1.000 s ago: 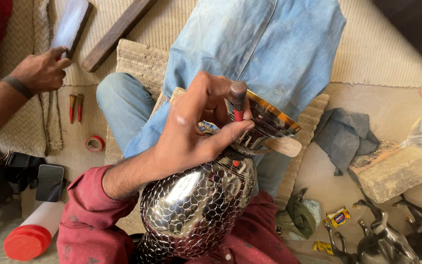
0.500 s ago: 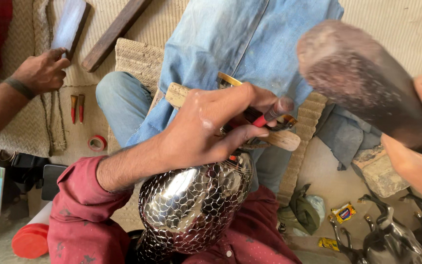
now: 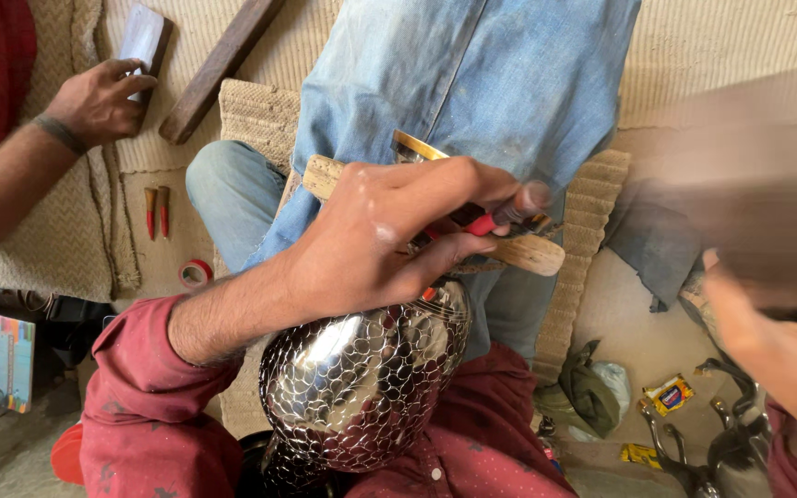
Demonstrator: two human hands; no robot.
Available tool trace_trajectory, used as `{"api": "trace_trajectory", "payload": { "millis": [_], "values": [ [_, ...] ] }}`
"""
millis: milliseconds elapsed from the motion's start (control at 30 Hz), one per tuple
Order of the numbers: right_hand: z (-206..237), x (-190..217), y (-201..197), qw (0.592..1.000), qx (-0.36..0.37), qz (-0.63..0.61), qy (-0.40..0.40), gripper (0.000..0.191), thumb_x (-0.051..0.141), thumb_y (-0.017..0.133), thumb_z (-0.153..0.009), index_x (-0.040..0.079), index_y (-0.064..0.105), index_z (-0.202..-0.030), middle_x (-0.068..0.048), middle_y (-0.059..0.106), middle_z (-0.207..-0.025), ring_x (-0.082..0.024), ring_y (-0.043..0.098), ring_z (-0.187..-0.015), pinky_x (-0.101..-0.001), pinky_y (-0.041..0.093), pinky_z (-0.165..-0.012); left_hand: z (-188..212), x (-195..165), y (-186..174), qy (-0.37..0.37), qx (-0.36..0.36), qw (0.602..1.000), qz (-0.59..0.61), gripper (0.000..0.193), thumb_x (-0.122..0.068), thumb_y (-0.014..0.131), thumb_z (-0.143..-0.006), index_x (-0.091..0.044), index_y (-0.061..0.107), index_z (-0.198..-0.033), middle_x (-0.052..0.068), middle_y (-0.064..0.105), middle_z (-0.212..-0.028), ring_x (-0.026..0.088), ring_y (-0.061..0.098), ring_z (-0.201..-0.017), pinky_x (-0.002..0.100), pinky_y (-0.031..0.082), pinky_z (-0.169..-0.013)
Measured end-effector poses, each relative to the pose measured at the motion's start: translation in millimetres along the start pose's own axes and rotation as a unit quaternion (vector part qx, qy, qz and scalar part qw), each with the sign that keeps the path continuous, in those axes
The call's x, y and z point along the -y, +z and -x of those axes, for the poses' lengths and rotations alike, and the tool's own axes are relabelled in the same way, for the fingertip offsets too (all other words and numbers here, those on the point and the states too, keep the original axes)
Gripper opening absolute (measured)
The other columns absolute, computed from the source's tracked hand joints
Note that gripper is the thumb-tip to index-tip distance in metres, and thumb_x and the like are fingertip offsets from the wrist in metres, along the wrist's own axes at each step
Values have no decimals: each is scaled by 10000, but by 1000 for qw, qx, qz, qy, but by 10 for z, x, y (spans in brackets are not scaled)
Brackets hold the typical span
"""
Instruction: The person sits on the floor with a silver metal vase braced on their lap and a wooden strip. They hold a punch against the vase's fluted neck and strike it with a wooden mallet, repositioning the punch repeatedly to work the pattern around the rim, occasionally steadying or turning the vase.
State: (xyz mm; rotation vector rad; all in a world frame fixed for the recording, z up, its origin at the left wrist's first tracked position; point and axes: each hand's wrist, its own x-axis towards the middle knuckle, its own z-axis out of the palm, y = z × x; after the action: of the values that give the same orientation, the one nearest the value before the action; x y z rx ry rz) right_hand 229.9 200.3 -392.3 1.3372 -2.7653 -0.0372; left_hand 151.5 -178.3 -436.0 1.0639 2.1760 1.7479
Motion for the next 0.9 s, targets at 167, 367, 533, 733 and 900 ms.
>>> {"api": "trace_trajectory", "payload": {
  "millis": [167,367,533,733,900],
  "values": [
    [-60,376,76,882,-34,-231,410,243,-52,810,-922,-52,634,-1091,-99,701,-909,-153,680,-783,-281,542,-740,-95,-32,13,37,63,997,11,443,-21,710,-982,-73,549,-1391,-15,695,-1337,198,747,-1111,309,628,-895],
    [145,781,354,844,-102,-286,442,315,-56,806,-894,-25,602,-1132,-76,678,-919,-151,659,-798,-273,528,-772,-296,-68,7,99,132,985,-48,719,38,673,-680,-71,559,-1382,60,719,-1295,272,738,-1036,379,607,-821],
    [339,1105,707,798,-214,-361,432,531,-102,790,-960,-26,427,-1341,-105,647,-1013,-165,632,-854,-295,519,-802,-364,-34,46,110,201,969,-94,600,-18,699,-827,-145,596,-1403,56,764,-1118,240,754,-886,388,589,-718],
    [432,1203,798,792,-253,-347,434,705,-121,779,-934,0,314,-1450,-122,637,-1031,-184,655,-851,-306,565,-794,-447,-60,57,140,224,963,-56,579,-17,691,-812,-136,606,-1372,10,761,-947,194,752,-797,381,555,-603],
    [288,1130,729,839,-153,-307,423,821,-103,758,-761,-72,318,-1453,-113,660,-879,-201,659,-775,-353,550,-793,-462,-196,-37,106,227,966,-60,630,91,676,-792,-150,610,-1370,-2,779,-1040,186,766,-851,375,552,-607]
  ]
}}
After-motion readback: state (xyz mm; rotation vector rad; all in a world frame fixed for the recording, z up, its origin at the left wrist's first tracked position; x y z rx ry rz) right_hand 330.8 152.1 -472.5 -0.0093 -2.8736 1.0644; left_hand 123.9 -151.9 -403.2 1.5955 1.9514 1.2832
